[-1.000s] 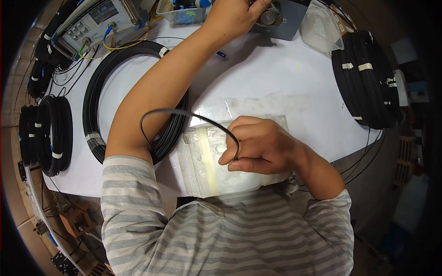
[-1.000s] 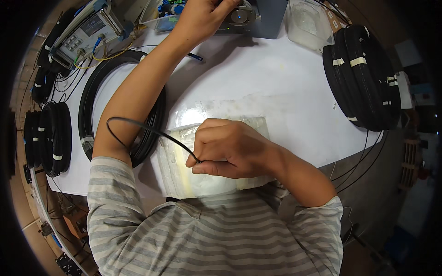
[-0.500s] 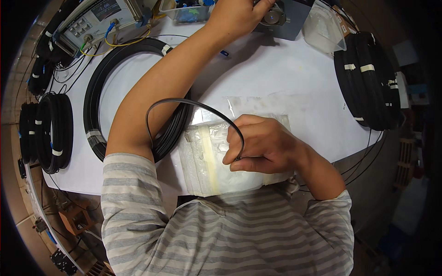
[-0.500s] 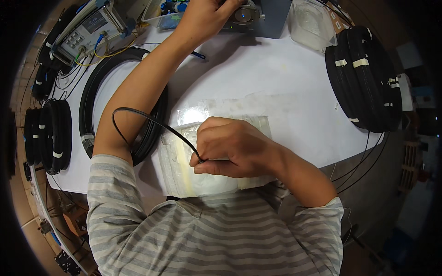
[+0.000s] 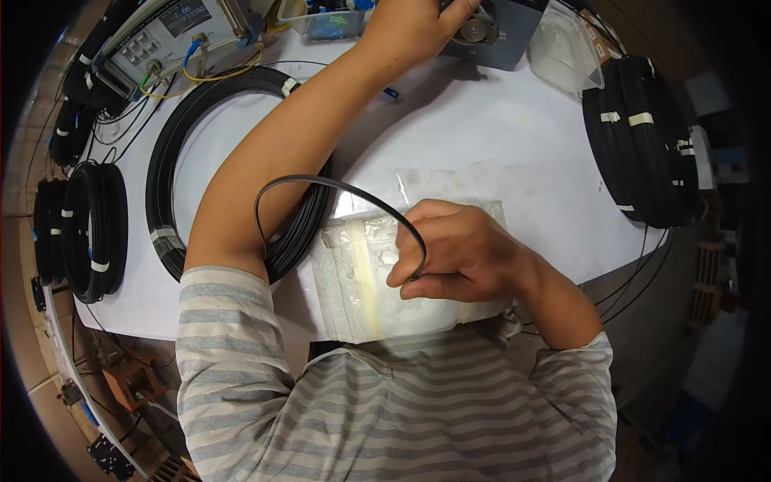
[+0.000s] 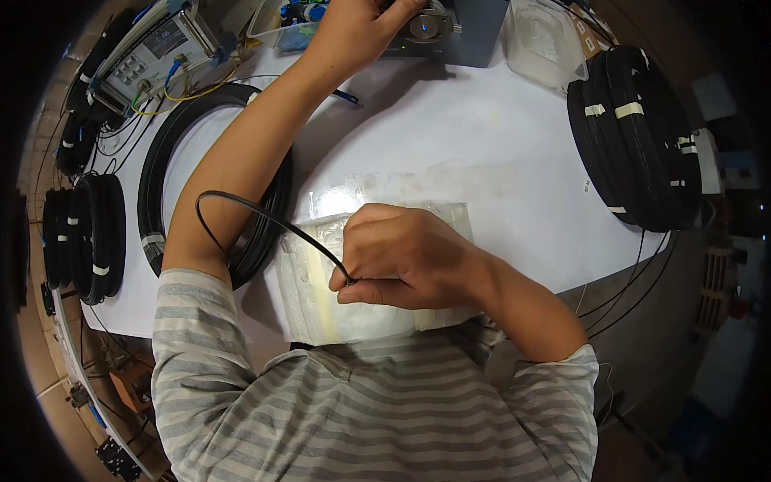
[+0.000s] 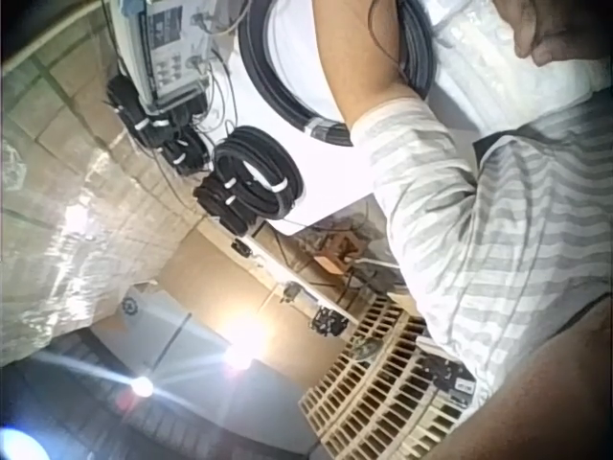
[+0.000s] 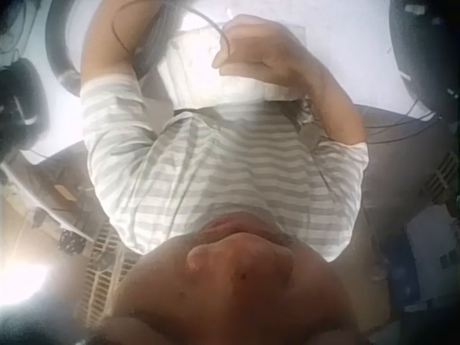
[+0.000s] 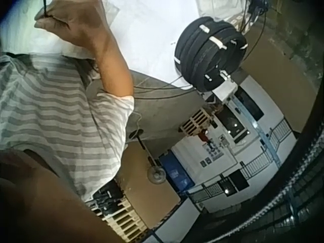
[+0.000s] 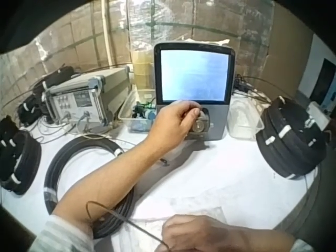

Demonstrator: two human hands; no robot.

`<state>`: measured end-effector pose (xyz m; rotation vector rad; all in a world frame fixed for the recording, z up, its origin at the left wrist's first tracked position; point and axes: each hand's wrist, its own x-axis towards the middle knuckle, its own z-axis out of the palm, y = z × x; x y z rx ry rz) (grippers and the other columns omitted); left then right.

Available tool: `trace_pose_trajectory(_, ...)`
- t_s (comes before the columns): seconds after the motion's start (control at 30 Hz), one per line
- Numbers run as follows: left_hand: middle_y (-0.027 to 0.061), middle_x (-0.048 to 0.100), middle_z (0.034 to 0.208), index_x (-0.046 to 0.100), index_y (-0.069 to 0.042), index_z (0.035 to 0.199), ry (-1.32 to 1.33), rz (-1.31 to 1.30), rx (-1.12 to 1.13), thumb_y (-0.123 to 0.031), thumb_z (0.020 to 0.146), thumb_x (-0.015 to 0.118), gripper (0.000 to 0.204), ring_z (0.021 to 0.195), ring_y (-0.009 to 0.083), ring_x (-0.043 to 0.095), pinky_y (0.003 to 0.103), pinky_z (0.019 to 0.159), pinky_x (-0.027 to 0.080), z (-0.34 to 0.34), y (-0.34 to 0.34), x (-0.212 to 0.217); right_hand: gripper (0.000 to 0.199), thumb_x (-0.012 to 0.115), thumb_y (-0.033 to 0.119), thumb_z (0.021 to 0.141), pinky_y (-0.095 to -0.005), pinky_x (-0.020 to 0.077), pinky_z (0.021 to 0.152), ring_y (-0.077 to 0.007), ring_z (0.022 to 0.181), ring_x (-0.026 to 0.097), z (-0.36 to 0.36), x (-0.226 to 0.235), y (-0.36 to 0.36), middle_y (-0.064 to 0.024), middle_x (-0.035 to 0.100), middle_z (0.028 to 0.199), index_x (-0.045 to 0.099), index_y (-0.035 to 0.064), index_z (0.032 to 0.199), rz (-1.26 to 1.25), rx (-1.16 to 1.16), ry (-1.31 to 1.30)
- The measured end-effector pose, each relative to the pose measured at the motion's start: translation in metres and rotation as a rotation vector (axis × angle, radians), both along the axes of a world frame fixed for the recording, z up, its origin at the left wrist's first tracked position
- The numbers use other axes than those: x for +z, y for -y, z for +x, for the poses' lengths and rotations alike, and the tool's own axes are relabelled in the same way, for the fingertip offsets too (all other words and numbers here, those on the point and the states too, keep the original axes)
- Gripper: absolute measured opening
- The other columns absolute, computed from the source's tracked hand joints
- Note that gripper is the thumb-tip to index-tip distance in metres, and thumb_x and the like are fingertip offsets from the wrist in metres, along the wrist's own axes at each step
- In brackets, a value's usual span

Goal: The recorder uses various diagnostic tools including a digital microscope and a laser visual fault locator to inspect and test fiber optic cable connectors.

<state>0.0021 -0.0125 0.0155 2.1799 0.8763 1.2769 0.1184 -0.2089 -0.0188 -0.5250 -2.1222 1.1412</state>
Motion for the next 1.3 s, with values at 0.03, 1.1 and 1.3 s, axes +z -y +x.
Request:
trace_pose_trajectory(0.03, 0.0180, 0.070, 0.099, 0.069, 0.001, 0.109, 0.000, 0.011, -0.010, -0.021, 0.099, 0.059, 0.026, 0.088, 0.0311, 0.067, 0.038, 0.078, 0.053, 0.0001, 0.0002, -0.0011, 0.014, 0.079, 0.022, 0.084, -0.0351, 0.0518, 0.076, -0.0238, 0.085, 0.063, 0.0002, -0.0008, 0.0011, -0.0020, 0.068, 0.085, 0.075, 0.0093, 0.090, -0.001, 0.020, 0.001)
trace_pose_trajectory(1.1, 0.0178, 0.071, 0.104, 0.070, 0.000, 0.113, 0.010, 0.010, -0.027, -0.020, 0.100, 0.060, 0.026, 0.093, 0.0299, 0.068, 0.036, 0.083, 0.053, -0.0005, -0.0026, -0.0062, 0.013, 0.077, 0.019, 0.085, -0.0356, 0.0510, 0.075, -0.0235, 0.083, 0.062, -0.0004, 0.0005, 0.0039, -0.0034, 0.066, 0.084, 0.075, 0.0061, 0.086, -0.027, -0.013, 0.003)
trace_pose_trajectory(1.3, 0.0178, 0.071, 0.103, 0.070, 0.000, 0.112, 0.001, -0.035, -0.031, -0.020, 0.100, 0.059, 0.026, 0.093, 0.0295, 0.069, 0.036, 0.082, 0.053, -0.0016, 0.0035, 0.0003, 0.012, 0.077, 0.017, 0.084, -0.0361, 0.0511, 0.074, -0.0245, 0.083, 0.062, 0.0005, 0.0003, 0.0025, -0.0044, 0.066, 0.084, 0.075, 0.0060, 0.087, -0.030, 0.013, 0.000)
